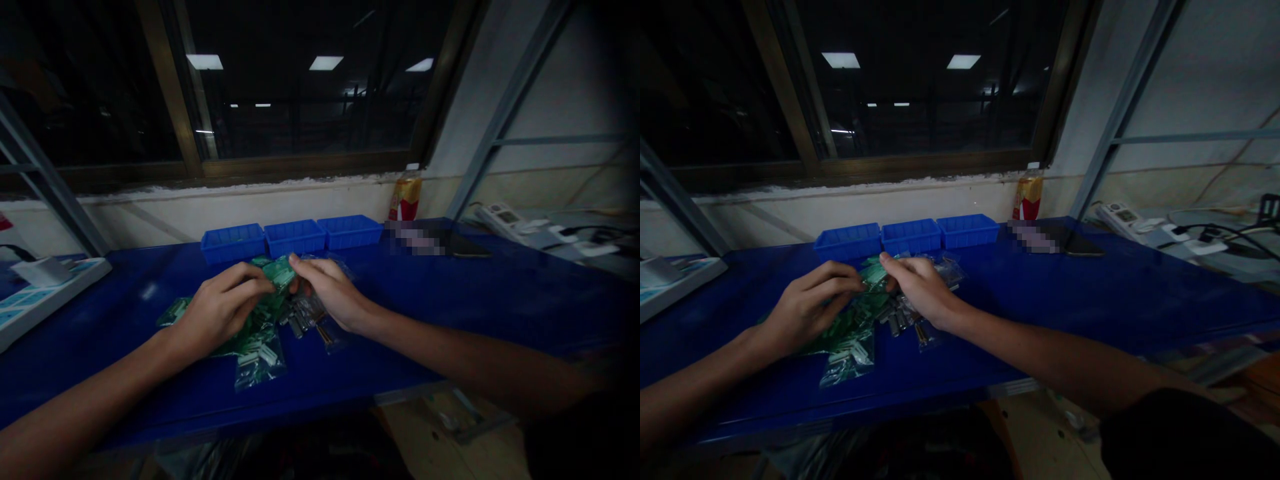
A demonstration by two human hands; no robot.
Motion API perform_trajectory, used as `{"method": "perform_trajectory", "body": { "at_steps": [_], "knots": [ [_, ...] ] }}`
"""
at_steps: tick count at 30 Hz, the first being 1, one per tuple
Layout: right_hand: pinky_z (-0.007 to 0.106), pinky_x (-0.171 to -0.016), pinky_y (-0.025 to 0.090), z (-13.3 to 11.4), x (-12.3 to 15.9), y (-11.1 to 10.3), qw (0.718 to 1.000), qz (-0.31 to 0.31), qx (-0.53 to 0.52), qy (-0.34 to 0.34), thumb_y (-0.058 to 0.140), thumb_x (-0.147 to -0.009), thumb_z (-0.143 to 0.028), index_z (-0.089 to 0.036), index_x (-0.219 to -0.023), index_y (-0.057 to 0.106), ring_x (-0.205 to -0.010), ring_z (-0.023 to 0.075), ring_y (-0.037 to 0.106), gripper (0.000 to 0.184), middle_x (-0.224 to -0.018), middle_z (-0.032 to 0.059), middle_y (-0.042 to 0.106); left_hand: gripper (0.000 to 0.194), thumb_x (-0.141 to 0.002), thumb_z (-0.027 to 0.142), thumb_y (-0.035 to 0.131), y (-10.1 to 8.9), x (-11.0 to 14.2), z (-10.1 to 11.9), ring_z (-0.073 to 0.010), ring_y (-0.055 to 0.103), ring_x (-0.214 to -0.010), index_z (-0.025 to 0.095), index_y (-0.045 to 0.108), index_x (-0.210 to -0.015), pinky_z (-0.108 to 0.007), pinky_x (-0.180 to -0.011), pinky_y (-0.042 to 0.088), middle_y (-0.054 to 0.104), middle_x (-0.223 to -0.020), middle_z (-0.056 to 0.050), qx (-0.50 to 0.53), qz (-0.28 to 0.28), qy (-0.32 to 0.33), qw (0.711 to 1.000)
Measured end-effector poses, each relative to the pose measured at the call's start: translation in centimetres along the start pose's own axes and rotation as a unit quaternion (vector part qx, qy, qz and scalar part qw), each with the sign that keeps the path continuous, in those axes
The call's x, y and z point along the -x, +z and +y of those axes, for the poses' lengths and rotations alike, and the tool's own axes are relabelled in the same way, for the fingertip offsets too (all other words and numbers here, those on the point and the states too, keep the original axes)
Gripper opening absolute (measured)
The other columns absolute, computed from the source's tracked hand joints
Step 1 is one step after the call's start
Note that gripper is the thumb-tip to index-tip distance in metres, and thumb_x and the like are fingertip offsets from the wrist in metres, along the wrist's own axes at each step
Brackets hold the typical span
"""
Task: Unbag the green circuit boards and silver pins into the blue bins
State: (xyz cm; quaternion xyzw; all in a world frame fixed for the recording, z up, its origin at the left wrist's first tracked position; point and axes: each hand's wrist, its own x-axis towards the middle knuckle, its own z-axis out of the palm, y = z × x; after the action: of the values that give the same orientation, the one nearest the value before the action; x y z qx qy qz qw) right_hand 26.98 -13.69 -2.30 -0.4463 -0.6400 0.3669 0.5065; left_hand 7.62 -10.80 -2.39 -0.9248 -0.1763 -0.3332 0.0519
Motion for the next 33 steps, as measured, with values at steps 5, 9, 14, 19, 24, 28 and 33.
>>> {"method": "perform_trajectory", "body": {
  "at_steps": [5,9,14,19,24,28,33],
  "knots": [
    [0.022,-0.047,0.033,0.3,0.1,0.1,0.997,0.016,0.044,-0.063,0.048,-0.08,-0.033,-0.015,-0.066,0.053,-0.049,0.0073,0.043,0.023,-0.055,-0.0034,0.049,0.02,-0.084,0.02,0.046,0.1,-0.2,0.1,-0.0169,0.052,-0.09,0.02,0.055,-0.101,-0.031,-0.077,0.044,0.054,-0.099,-0.006,-0.003,-0.032,-0.027,0.999],
    [0.023,-0.052,0.036,0.1,0.6,0.0,0.967,0.012,0.164,-0.195,0.049,-0.081,-0.025,-0.015,-0.089,0.06,-0.057,0.0088,0.048,0.017,-0.066,-0.0005,0.057,0.029,-0.088,0.035,0.035,0.2,-0.3,0.4,-0.0181,0.052,-0.089,0.018,0.052,-0.104,-0.033,-0.078,0.042,0.057,-0.095,-0.006,0.119,-0.066,-0.126,0.983],
    [0.024,-0.056,0.038,0.1,1.0,-0.1,0.922,-0.016,0.241,-0.302,0.047,-0.083,-0.02,-0.013,-0.1,0.062,-0.062,0.0096,0.049,0.024,-0.073,0.0025,0.057,0.061,-0.088,0.049,0.009,0.5,-0.4,0.2,-0.0169,0.054,-0.069,0.014,0.058,-0.08,-0.029,-0.062,0.042,0.059,-0.077,-0.006,0.309,-0.056,-0.313,0.896],
    [0.026,-0.061,0.04,0.2,0.9,-0.2,0.931,-0.042,0.242,-0.268,0.046,-0.08,-0.016,-0.018,-0.1,0.058,-0.069,0.0112,0.05,0.023,-0.077,0.0019,0.052,0.033,-0.085,0.046,0.035,0.4,-1.0,0.4,-0.0133,0.052,-0.061,0.017,0.05,-0.083,-0.024,-0.051,0.041,0.053,-0.068,0.0,0.4,-0.015,-0.354,0.845],
    [0.025,-0.058,0.04,0.3,0.4,-0.2,0.981,-0.059,0.125,-0.138,0.054,-0.076,-0.028,-0.016,-0.086,0.048,-0.07,0.0115,0.049,0.017,-0.082,0.0023,0.05,0.018,-0.085,0.033,0.043,0.1,-0.5,0.9,-0.0125,0.053,-0.064,0.018,0.047,-0.092,-0.024,-0.057,0.043,0.055,-0.074,0.0,0.135,0.018,-0.227,0.964],
    [0.025,-0.058,0.039,0.1,0.4,-0.1,0.992,-0.062,0.05,-0.102,0.052,-0.078,-0.036,-0.017,-0.083,0.044,-0.069,0.0111,0.049,0.021,-0.078,0.0007,0.048,0.012,-0.084,0.021,0.045,0.2,-0.1,0.8,-0.0127,0.056,-0.075,0.018,0.048,-0.095,-0.024,-0.066,0.045,0.058,-0.083,-0.002,-0.013,0.036,-0.084,0.996],
    [0.025,-0.059,0.04,-0.5,1.4,0.4,0.98,-0.069,0.067,-0.174,0.051,-0.079,-0.024,-0.017,-0.103,0.043,-0.068,0.0107,0.05,0.026,-0.077,-0.0002,0.051,0.015,-0.085,0.018,0.045,-1.5,-0.1,1.4,-0.0122,0.057,-0.078,0.017,0.05,-0.099,-0.024,-0.068,0.047,0.059,-0.085,-0.003,-0.037,0.041,-0.017,0.998]
  ]
}}
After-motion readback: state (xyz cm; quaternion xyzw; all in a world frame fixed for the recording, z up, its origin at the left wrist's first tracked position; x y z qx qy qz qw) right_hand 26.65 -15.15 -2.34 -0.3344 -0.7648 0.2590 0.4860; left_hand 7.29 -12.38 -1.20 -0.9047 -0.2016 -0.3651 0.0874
